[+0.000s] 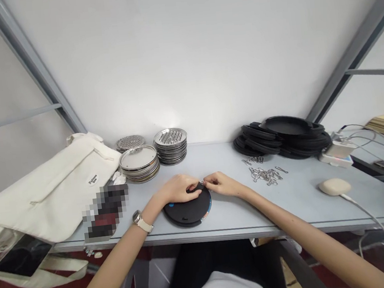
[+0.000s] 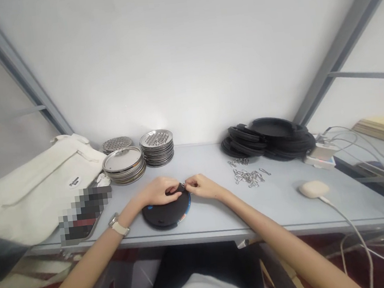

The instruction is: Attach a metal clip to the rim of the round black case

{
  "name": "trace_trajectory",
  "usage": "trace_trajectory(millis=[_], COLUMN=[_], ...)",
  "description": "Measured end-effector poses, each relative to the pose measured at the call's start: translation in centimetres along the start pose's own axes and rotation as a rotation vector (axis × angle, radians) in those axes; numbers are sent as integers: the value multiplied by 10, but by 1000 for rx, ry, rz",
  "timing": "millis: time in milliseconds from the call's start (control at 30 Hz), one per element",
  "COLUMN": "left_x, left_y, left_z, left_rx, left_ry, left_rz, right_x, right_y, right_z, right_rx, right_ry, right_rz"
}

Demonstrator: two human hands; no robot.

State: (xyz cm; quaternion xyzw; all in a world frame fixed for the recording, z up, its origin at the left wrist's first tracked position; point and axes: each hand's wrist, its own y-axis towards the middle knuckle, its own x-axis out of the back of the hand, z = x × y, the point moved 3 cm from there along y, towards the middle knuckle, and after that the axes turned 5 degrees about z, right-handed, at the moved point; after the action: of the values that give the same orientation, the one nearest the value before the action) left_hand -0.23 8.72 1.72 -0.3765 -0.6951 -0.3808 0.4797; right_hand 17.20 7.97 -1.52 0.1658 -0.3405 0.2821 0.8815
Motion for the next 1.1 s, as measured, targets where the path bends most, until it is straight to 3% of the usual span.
trace_trajectory(millis=[667,1100], left_x=[1,0], left_y=[1,2], left_z=[2,4], left_rx=[62,108], left_ry=[51,59], left_rz=[3,0], right_x=[3,2], right_y=[-3,-2], right_z=[9,3], right_rx=[9,-11], right_ry=[-23,171], right_rz=[27,106])
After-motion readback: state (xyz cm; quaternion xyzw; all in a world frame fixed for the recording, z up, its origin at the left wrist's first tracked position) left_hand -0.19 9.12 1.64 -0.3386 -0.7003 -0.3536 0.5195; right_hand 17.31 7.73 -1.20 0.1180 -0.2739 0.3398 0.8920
